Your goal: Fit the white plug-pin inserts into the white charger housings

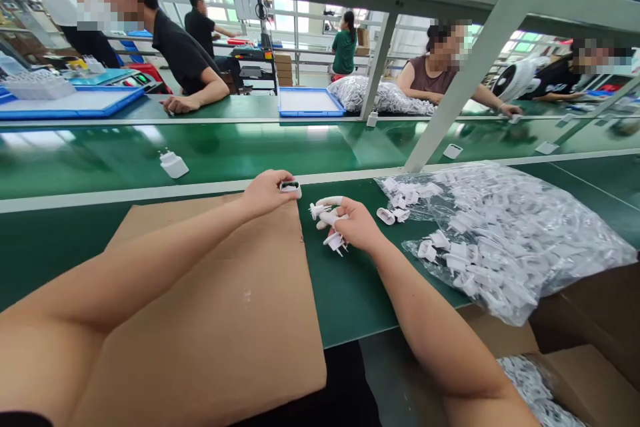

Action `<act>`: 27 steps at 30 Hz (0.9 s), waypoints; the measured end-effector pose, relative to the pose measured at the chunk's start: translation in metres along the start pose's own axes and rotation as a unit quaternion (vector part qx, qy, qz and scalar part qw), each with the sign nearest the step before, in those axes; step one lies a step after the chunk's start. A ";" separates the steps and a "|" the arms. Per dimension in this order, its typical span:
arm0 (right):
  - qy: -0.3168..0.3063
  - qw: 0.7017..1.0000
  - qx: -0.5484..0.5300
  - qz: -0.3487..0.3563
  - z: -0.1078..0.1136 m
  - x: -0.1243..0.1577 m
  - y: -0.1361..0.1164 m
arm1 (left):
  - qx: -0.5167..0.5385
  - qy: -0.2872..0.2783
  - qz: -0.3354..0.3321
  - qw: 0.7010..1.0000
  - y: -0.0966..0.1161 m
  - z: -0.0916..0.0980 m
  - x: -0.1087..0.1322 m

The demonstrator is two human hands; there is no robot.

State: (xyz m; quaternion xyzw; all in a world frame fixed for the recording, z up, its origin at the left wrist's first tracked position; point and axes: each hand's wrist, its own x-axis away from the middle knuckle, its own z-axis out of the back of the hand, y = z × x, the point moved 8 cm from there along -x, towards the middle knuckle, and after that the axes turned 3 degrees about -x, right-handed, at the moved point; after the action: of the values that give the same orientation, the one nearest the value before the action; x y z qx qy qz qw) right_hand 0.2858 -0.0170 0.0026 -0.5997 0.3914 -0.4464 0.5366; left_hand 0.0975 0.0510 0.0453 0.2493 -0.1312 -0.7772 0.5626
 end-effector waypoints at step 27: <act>0.081 0.945 0.306 0.080 -0.018 0.005 -0.036 | 0.292 -0.027 -0.026 0.956 -0.014 -0.022 0.115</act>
State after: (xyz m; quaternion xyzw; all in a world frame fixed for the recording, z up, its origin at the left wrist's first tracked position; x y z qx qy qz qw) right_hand 0.2697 -0.0226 0.0389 -0.3351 0.3248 -0.5476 0.6945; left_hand 0.0696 -0.0508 -0.0079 0.3853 -0.3612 -0.7257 0.4411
